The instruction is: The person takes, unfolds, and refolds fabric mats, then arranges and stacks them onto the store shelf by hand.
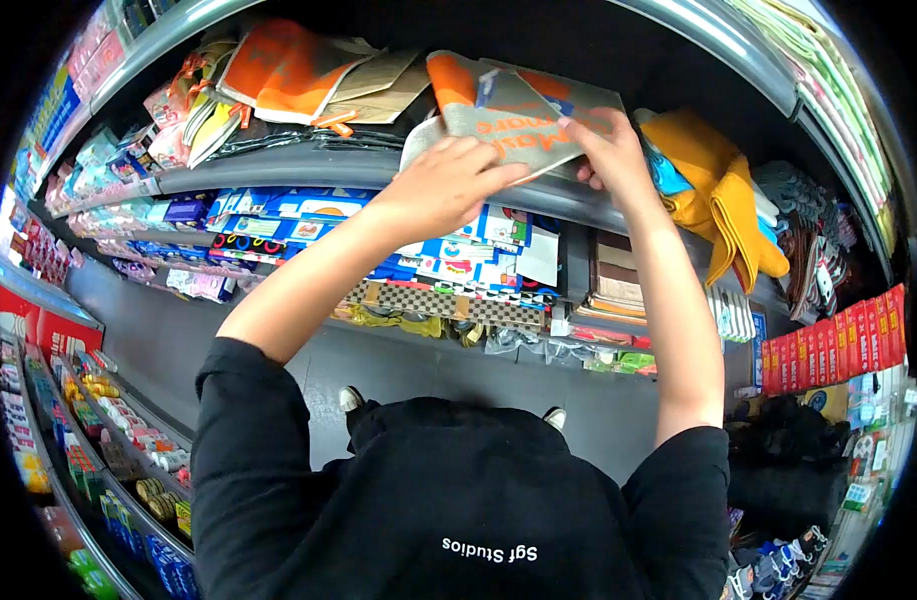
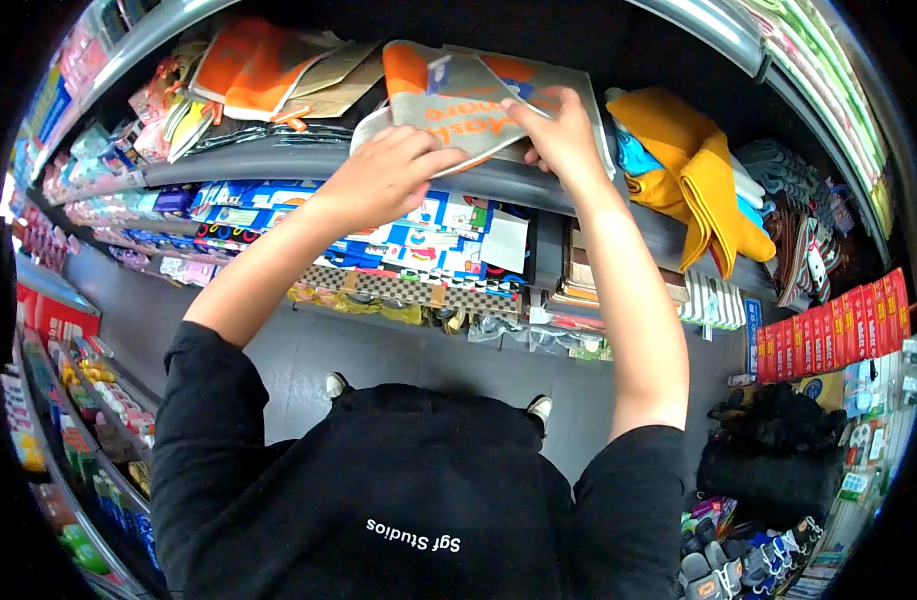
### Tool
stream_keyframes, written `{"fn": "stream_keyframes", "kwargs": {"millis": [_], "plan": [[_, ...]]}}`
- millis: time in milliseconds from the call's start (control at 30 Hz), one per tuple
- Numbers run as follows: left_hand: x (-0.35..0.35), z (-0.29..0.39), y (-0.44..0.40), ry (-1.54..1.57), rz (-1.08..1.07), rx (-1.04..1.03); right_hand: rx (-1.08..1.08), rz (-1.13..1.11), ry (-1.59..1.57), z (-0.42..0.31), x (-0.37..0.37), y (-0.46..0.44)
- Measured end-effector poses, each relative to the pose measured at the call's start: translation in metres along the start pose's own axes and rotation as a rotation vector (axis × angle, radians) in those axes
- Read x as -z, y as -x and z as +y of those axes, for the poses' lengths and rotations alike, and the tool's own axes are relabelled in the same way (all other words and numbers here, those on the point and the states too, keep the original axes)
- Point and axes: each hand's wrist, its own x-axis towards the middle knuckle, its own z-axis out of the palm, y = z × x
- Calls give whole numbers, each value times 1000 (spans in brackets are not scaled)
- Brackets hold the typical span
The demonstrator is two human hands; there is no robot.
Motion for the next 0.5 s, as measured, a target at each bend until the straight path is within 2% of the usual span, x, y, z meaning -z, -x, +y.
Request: {"fn": "stream_keyframes", "kwargs": {"millis": [67, 133, 167, 333, 400, 433, 467, 500], "plan": [[6, -4, 9, -99, 6, 8, -7, -68, 64, 2, 4, -2], [14, -10, 18, -243, 46, 84, 20, -162, -15, 6, 6, -6], [17, -13, 21, -213, 46, 141, 36, -195, -27, 10, 11, -15], [23, -21, 36, -138, 129, 223, 323, 132, -227, -2, 52, -9], [24, -20, 38, -53, 173, 220, 430, 188, -283, 15, 77, -8], [21, -22, 39, -15, 221, 178, 349, 176, -357, 22, 89, -3], [21, -21, 38, -12, 223, 183, 210, 46, -395, 30, 103, 2], [22, -17, 36, 140, 153, 345, 86, -15, -365, 27, 106, 12]]}}
